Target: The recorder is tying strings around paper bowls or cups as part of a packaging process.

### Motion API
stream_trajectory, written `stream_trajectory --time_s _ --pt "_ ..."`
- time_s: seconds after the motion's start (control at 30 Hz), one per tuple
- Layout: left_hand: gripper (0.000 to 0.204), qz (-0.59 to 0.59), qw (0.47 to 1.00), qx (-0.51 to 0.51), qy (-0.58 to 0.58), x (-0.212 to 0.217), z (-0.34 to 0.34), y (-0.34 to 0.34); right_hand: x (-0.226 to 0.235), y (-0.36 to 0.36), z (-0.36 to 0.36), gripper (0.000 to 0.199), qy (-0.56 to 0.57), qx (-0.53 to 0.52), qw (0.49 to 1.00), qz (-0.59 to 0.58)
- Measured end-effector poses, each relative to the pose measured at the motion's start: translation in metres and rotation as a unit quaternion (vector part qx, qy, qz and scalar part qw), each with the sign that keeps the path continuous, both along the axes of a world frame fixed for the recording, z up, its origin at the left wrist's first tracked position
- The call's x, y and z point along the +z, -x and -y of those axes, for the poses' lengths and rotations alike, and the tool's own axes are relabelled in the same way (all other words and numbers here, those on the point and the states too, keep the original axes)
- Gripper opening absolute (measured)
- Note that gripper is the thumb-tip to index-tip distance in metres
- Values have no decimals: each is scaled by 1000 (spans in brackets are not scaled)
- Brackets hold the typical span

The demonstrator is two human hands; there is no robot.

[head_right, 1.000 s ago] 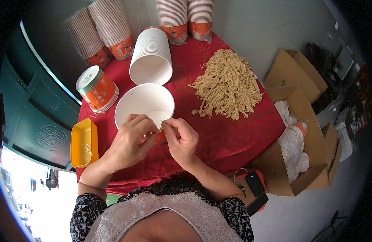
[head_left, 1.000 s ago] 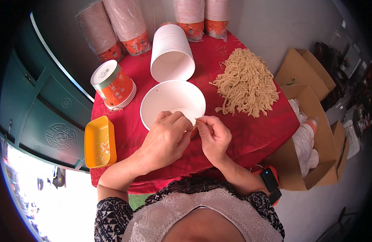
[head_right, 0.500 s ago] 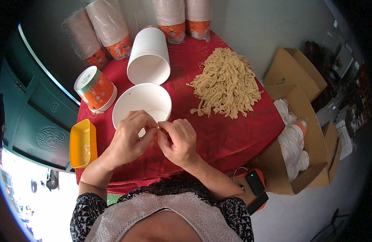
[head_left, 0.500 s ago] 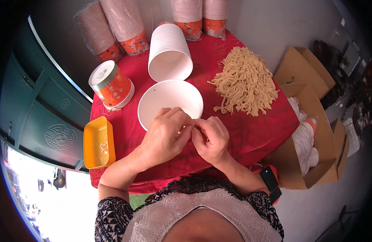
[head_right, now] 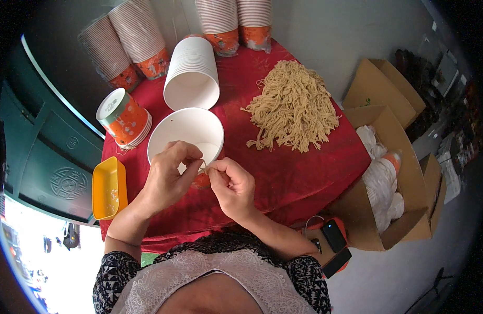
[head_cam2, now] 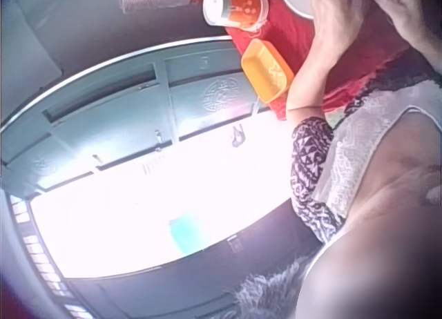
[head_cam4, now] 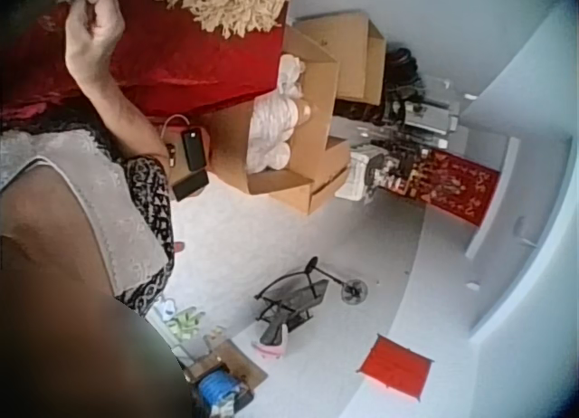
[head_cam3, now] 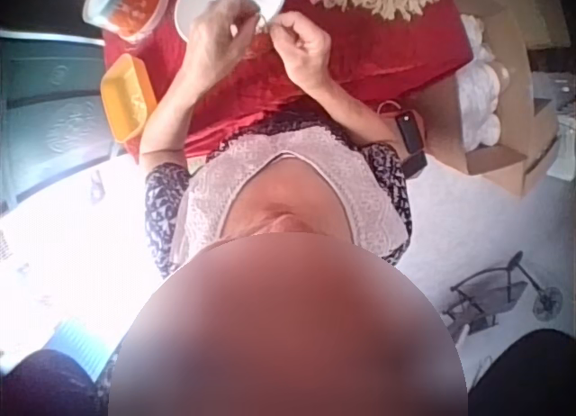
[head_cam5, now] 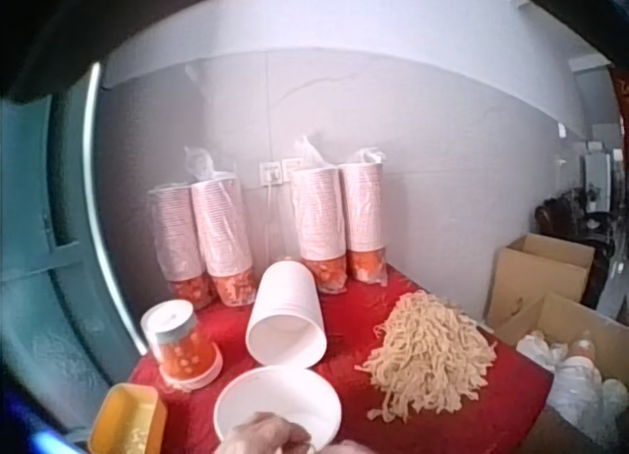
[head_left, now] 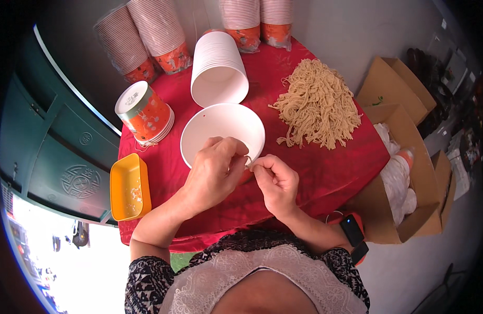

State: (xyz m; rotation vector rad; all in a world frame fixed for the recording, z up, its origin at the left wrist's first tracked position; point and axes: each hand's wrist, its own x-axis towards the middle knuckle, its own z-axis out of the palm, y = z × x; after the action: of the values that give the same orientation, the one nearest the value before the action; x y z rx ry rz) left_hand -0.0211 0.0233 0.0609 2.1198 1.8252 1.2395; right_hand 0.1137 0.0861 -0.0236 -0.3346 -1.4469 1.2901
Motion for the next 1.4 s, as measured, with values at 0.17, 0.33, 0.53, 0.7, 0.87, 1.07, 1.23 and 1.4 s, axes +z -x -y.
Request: stream_trajectory --time_s 0.17,0.33,0.53,0.7,0.87,1.07,1.23,1.4 --pt "15 -22 1000 -18 6 0 1 5 4 -1 4 6 89 44 995 -4" --pt "18 -43 997 -43 44 1 4 9 5 1 5 6 95 46 994 -8" --pt "21 -36 996 -67 49 8 6 4 3 3 5 6 97 44 994 -20" --pt "22 -53 995 -70 36 5 4 7 5 1 4 6 82 36 996 -4" --pt "23 -71 994 -77 13 5 1 7 3 -1 1 10 92 49 995 4" --pt "27 -104 989 -99 -23 3 -2 10 8 -9 -6 16 147 132 980 17" --pt "24 -113 986 -107 -58 0 -3 10 14 -11 -7 18 176 157 972 -5" --pt "22 -109 986 -108 -68 0 -3 9 15 -12 -7 17 196 187 962 -16"
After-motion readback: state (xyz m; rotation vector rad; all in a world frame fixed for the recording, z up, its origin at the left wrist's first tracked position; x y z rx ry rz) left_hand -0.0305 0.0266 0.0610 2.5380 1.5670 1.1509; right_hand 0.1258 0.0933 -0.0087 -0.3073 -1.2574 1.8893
